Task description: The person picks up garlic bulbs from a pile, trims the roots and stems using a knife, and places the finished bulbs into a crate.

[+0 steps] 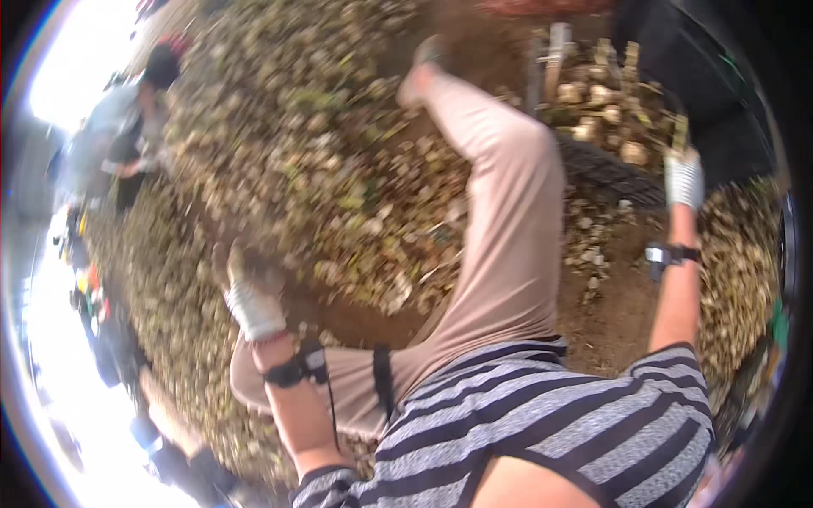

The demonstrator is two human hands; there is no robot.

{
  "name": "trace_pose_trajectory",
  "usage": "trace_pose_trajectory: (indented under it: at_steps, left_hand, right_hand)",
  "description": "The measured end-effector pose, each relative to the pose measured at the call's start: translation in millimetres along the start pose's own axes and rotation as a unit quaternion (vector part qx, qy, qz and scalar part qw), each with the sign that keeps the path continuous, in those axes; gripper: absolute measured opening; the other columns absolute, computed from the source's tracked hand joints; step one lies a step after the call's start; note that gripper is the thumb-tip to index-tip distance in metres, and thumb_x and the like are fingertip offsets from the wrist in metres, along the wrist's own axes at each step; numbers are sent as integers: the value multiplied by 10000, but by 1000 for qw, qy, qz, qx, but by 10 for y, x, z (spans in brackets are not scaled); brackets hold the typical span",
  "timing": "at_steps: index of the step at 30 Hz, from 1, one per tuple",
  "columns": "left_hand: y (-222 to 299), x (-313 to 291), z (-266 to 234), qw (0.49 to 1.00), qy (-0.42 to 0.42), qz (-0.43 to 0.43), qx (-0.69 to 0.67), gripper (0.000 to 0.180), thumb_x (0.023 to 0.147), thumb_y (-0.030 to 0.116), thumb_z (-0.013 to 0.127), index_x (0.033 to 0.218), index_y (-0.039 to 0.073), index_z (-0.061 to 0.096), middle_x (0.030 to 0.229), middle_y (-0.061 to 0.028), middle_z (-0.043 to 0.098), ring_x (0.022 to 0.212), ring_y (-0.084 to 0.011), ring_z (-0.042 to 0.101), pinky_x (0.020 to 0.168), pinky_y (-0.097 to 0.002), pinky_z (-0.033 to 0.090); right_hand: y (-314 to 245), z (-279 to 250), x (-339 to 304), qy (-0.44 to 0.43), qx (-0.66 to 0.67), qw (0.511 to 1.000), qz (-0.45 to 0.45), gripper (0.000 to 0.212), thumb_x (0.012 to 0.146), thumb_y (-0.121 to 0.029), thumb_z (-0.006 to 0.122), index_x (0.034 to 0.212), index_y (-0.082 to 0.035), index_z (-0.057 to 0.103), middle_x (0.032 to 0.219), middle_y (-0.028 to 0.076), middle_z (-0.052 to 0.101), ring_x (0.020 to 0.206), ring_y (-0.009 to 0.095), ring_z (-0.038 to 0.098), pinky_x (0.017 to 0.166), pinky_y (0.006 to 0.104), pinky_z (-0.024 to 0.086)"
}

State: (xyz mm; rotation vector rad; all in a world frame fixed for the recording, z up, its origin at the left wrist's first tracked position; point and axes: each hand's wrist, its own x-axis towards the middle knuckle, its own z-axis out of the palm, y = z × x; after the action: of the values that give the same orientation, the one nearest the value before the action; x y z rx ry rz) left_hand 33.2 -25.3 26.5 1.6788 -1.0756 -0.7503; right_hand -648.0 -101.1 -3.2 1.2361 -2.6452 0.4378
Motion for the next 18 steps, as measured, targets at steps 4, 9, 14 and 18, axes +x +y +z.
trace_pose_trajectory:
  at_steps: [4,9,14,18]
  left_hand:
    - [-476,224,-128,980,76,-100,-152,494,819,80,600,1279,54,421,1067,-104,553,962,-211,556,812,-298,467]
    - [-1667,679,65,990,52,-119,53,392,861,267,632,1182,44,601,1083,-74,629,943,-182,563,845,-305,443]
    - [-2213,815,884,957,-83,-201,192,762,758,402,720,1401,157,394,1393,-222,383,1179,-328,514,961,-353,427]
    - [-2315,806,1287,925,-126,-232,273,822,728,525,692,1429,277,343,1496,-249,183,1378,-446,161,1118,-476,213]
  right_hand:
    - [553,139,561,-16,226,973,29,602,808,-533,632,1139,-31,601,842,91,661,776,209,617,690,329,466]
    - [-1634,-403,-738,-190,481,855,-32,379,878,-349,632,1163,-100,605,714,-34,529,492,22,377,412,167,295]
    - [-2730,23,-1910,-417,546,720,-100,328,912,-294,587,1092,-21,564,800,89,648,561,138,584,408,210,461]
    - [-3471,103,-2714,-569,544,616,28,246,870,-271,655,992,-58,633,638,3,588,429,40,474,375,172,373]
